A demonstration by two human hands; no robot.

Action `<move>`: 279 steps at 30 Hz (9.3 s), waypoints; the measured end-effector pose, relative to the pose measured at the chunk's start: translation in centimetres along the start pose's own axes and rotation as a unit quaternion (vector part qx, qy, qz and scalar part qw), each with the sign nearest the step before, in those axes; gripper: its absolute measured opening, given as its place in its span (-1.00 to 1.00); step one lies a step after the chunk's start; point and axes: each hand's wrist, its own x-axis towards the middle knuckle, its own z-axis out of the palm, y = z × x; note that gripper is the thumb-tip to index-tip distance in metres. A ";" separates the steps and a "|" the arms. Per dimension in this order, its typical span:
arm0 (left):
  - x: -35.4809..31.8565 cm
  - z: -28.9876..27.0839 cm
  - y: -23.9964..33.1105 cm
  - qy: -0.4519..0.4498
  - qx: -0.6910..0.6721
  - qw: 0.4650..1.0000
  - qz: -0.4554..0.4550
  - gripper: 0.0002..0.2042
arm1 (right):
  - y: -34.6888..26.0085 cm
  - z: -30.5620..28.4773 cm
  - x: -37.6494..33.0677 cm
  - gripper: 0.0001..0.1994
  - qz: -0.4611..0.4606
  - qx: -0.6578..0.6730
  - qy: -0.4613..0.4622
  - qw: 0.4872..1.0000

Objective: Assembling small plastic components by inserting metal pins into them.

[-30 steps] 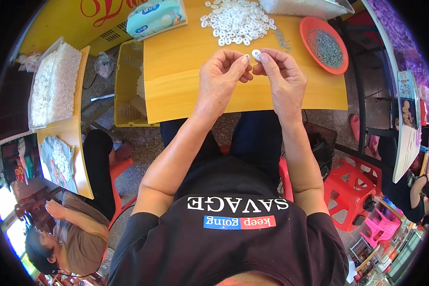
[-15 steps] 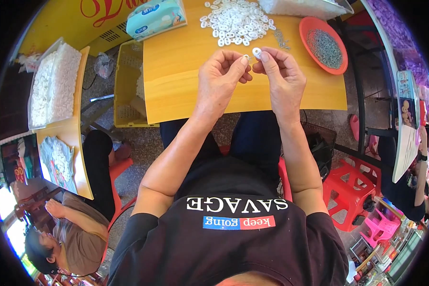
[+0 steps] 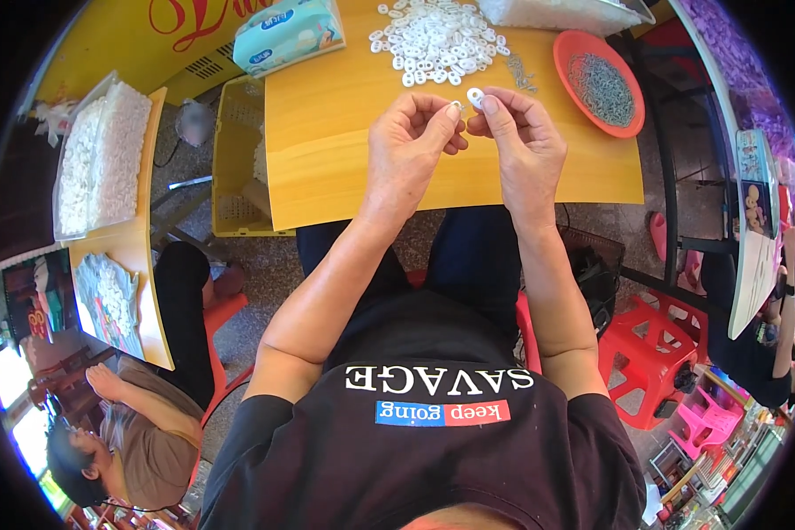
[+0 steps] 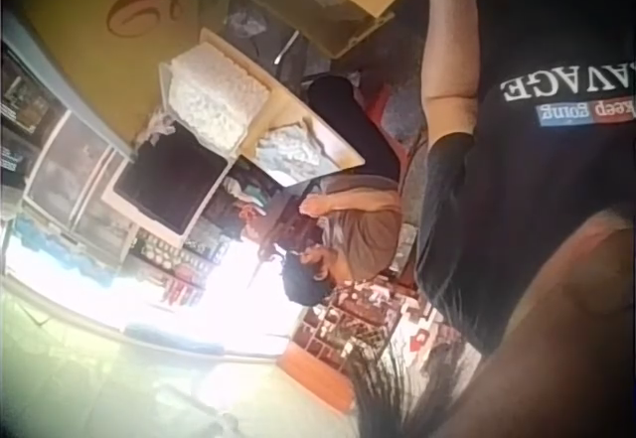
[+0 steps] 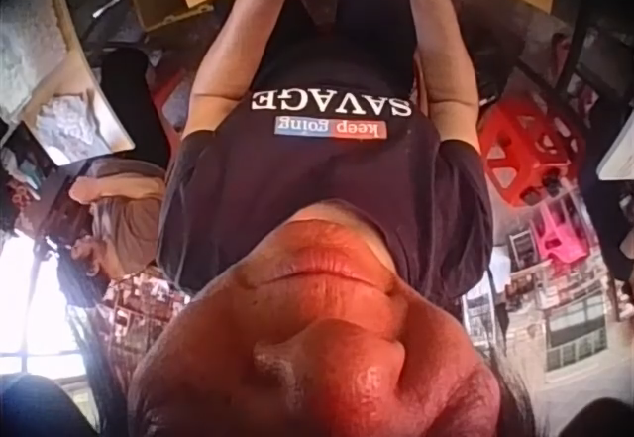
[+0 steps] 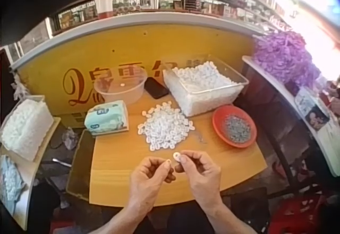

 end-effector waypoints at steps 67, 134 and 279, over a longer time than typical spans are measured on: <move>-1.6 -2.8 -1.9 -0.102 -0.168 0.979 0.057 -0.82 | 1.0 2.0 -1.8 -0.33 0.184 0.273 -0.174 0.928; 5.8 -5.3 -2.1 -0.029 0.596 0.743 0.303 -0.79 | 4.9 -4.6 4.5 -0.94 -0.149 -0.297 -0.079 0.940; 1.6 -0.4 -1.2 -0.033 -0.005 0.999 -0.003 -0.87 | 1.5 -1.5 2.2 -0.81 0.075 0.028 -0.117 0.990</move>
